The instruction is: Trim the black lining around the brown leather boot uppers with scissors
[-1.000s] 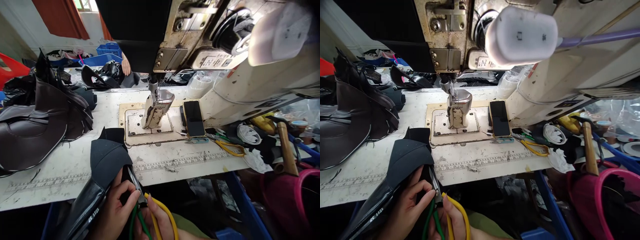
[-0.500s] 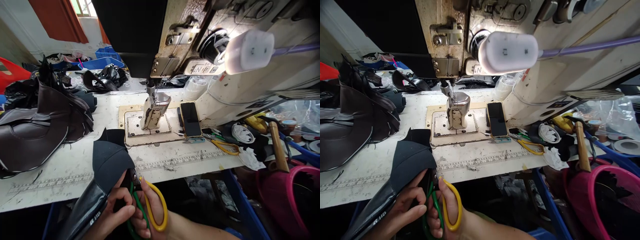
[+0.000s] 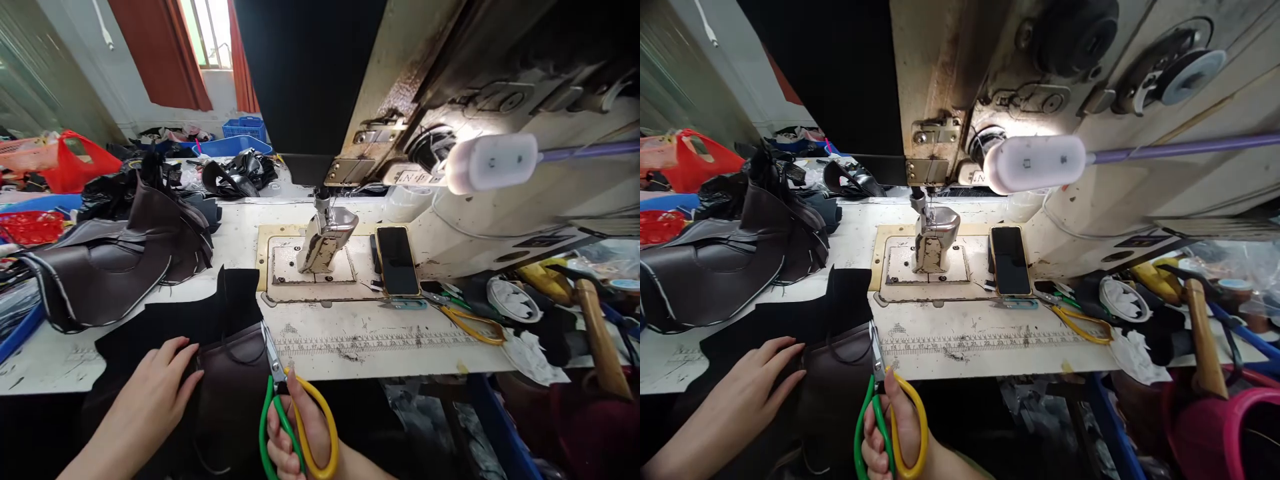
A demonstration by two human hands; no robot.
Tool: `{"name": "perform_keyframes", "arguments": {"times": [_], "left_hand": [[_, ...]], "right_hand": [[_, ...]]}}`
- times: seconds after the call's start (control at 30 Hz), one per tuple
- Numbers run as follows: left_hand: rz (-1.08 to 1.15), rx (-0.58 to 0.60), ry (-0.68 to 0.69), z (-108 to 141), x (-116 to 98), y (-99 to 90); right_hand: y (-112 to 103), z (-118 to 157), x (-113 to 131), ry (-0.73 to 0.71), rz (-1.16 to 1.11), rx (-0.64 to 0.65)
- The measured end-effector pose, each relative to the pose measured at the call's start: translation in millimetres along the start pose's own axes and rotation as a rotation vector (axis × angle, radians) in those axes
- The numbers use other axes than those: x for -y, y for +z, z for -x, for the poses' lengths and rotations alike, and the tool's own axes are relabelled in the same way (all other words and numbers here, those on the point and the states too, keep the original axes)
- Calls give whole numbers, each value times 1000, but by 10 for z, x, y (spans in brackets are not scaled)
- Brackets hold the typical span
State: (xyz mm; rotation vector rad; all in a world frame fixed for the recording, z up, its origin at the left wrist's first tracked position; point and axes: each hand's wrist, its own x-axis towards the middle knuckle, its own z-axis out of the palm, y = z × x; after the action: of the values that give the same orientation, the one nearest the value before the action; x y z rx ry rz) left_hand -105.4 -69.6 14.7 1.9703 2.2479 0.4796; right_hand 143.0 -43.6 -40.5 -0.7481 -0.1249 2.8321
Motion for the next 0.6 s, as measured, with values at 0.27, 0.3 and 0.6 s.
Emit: {"name": "perform_keyframes", "arguments": {"times": [0.27,0.3,0.6], "left_hand": [[210,189,296,-723,-567,243],[218,186,293,-757,-569,285],[422,197,330,-802,-500,381]], "right_hand": [[-137,-44,-2,-135,241,23],[-144,7,18,-166,285,3],[225,936,828,-523,1778,-559]]}}
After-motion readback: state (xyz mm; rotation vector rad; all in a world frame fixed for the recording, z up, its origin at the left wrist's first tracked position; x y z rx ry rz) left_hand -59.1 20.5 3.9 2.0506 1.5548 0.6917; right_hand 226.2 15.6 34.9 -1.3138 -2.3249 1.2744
